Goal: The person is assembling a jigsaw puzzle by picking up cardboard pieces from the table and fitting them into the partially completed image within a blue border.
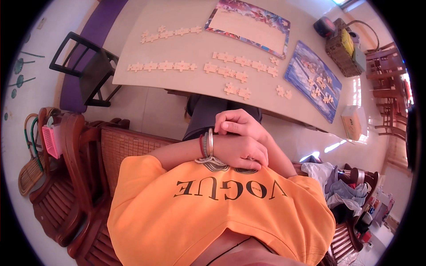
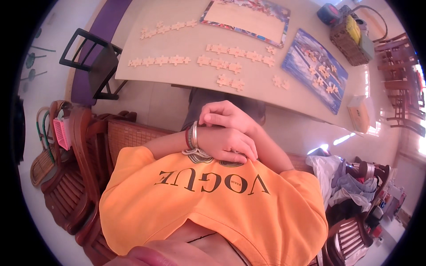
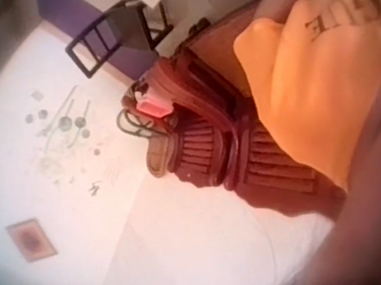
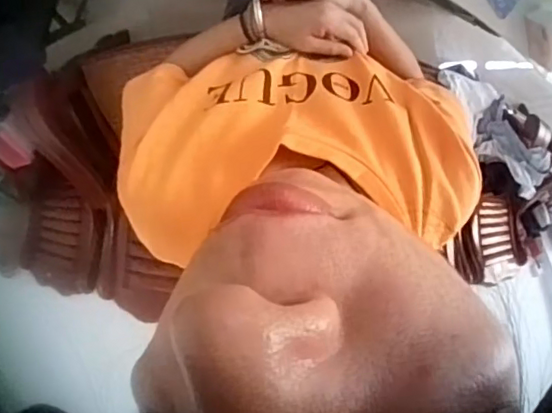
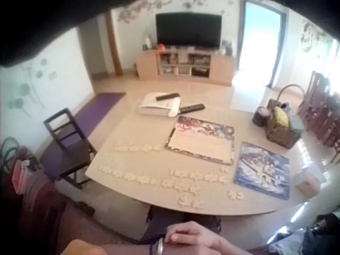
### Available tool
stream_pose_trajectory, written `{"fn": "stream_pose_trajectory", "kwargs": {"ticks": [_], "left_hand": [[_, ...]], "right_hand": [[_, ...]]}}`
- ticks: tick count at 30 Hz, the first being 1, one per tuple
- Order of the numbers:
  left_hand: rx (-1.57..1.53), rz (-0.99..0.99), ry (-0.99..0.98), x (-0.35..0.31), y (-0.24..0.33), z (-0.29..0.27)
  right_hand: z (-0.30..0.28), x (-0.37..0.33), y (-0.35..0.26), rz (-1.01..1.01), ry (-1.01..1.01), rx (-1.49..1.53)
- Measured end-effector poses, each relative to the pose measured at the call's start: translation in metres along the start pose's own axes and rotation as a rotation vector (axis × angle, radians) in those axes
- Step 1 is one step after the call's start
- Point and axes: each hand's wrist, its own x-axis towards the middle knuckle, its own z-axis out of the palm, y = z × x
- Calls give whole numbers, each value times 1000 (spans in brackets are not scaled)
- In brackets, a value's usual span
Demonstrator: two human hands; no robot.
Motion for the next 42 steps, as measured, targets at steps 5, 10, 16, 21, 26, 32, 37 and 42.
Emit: {"fn": "stream_pose_trajectory", "kwargs": {"ticks": [5,10,16,21,26,32,37,42], "left_hand": [[-16,-14,-7,1,-1,-4],[-16,-38,4,-1,-4,-4],[-29,-54,21,-1,-7,-3],[-36,-67,34,-3,-5,-4],[-28,-70,52,-5,-7,-4],[-48,-96,140,-26,1,-20],[565,-448,908,-93,26,-80],[1192,-758,1338,-218,20,-152]], "right_hand": [[-1,-2,-1,34,78,35],[1,-1,3,-1,93,131],[-2,-1,5,10,81,109],[-5,-2,4,97,98,65],[-3,2,8,114,126,67],[-4,14,6,248,300,-128],[-16,31,24,79,574,-546],[-22,75,14,-218,510,-1168]]}}
